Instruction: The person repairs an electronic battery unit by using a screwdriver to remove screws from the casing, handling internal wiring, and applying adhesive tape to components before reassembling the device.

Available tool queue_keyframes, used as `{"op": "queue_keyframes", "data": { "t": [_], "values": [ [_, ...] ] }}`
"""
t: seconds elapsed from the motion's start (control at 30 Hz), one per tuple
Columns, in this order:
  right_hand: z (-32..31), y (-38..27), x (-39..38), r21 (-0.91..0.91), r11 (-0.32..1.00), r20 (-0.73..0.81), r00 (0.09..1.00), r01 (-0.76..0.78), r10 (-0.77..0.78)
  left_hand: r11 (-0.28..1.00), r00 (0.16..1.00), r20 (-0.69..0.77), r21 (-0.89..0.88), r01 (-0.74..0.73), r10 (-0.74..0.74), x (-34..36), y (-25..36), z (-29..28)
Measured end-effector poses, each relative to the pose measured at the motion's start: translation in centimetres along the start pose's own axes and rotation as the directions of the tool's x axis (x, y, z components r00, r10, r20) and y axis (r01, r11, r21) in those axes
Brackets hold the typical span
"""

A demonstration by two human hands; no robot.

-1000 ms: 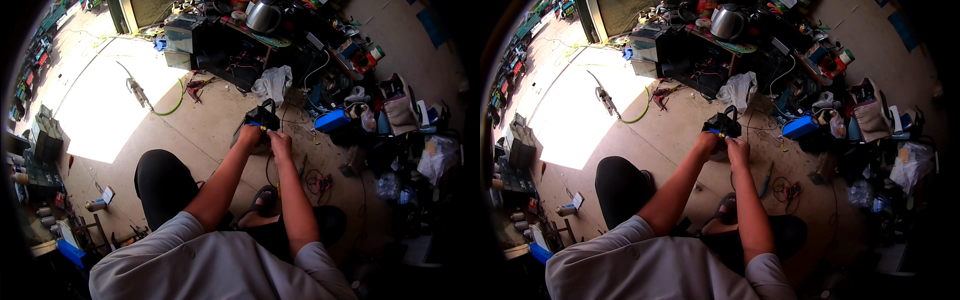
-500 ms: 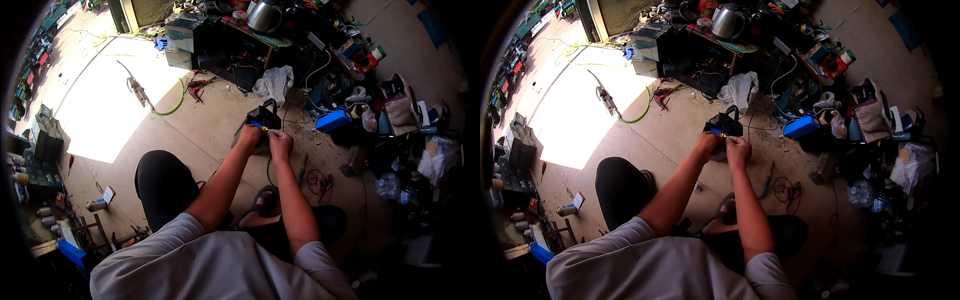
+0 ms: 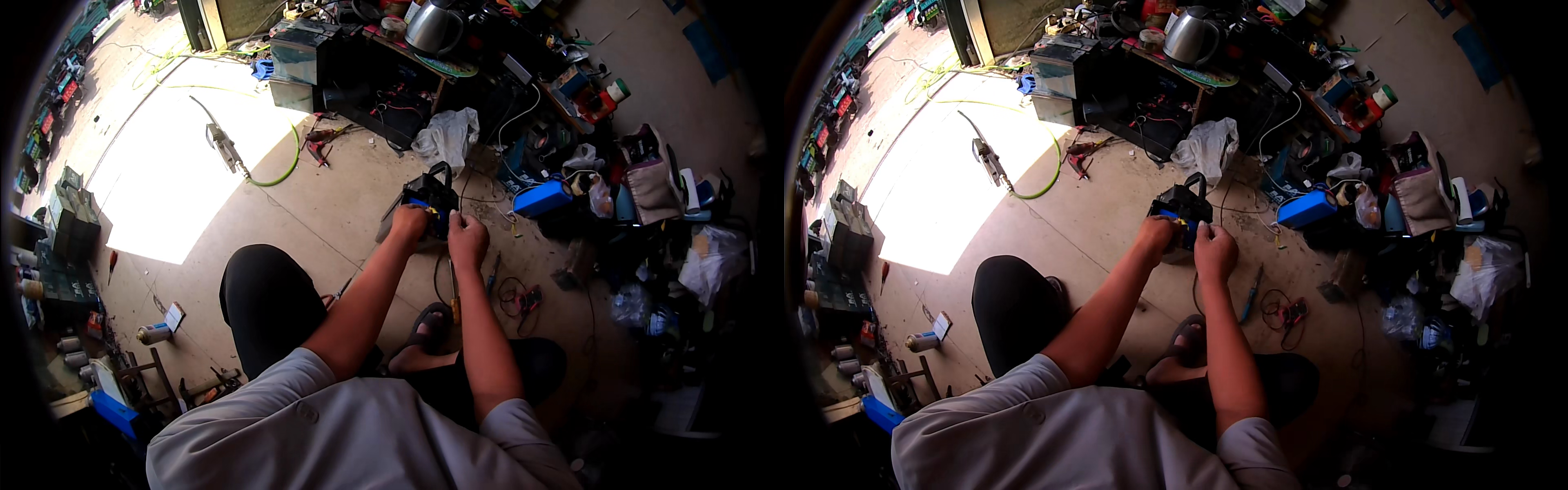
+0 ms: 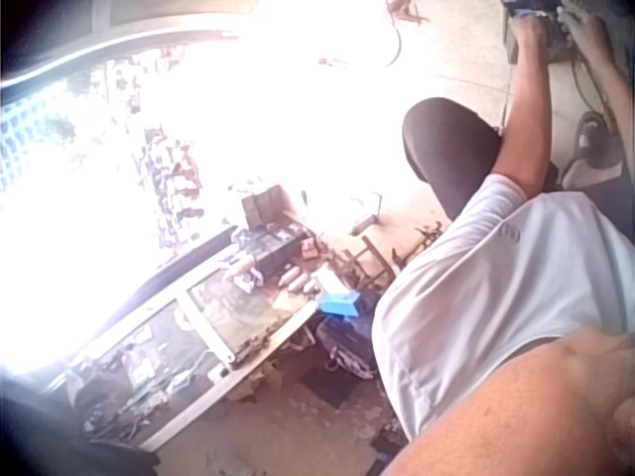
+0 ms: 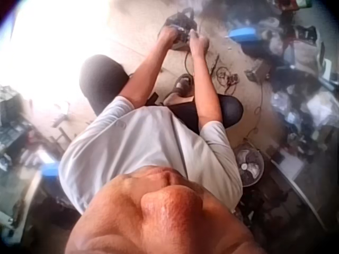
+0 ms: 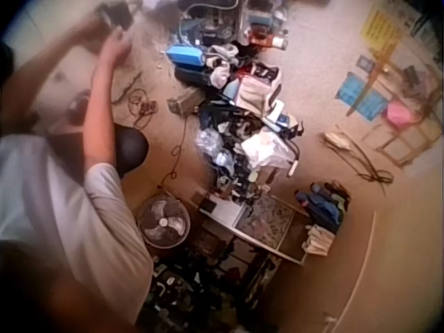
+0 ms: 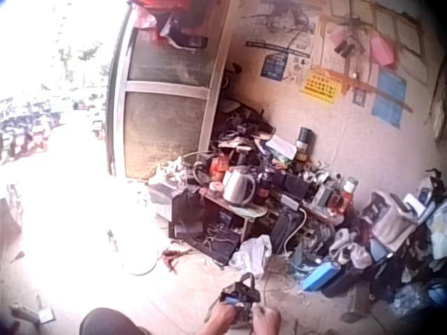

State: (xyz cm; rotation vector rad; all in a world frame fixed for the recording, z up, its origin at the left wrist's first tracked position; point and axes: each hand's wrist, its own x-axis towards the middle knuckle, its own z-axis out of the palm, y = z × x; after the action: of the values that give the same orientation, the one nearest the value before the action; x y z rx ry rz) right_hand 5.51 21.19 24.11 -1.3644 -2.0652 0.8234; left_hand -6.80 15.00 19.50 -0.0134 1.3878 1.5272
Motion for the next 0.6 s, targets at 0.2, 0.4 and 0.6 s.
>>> {"op": "queue_keyframes", "data": {
  "t": [0.2, 0.4, 0.6],
  "values": [
    [0.7, 0.5, 0.6, 0.433, 0.535, 0.537, 0.685, -0.725, 0.492, 0.998, 1.0, 0.007, -0.057, 0.012, -0.011, 0.1, 0.0, 0.1],
    [1.5, 0.8, 1.0, 0.394, 0.493, 0.559, 0.628, -0.776, 0.542, 0.999, 0.998, 0.059, -0.033, 0.025, -0.023, 0.6, -0.3, -0.5],
    [2.0, 0.8, 1.4, 0.461, 0.339, 0.602, 0.57, -0.82, 0.559, 0.998, 0.998, 0.062, -0.053, 0.035, -0.031, 0.7, -0.2, -0.4]
  ]
}}
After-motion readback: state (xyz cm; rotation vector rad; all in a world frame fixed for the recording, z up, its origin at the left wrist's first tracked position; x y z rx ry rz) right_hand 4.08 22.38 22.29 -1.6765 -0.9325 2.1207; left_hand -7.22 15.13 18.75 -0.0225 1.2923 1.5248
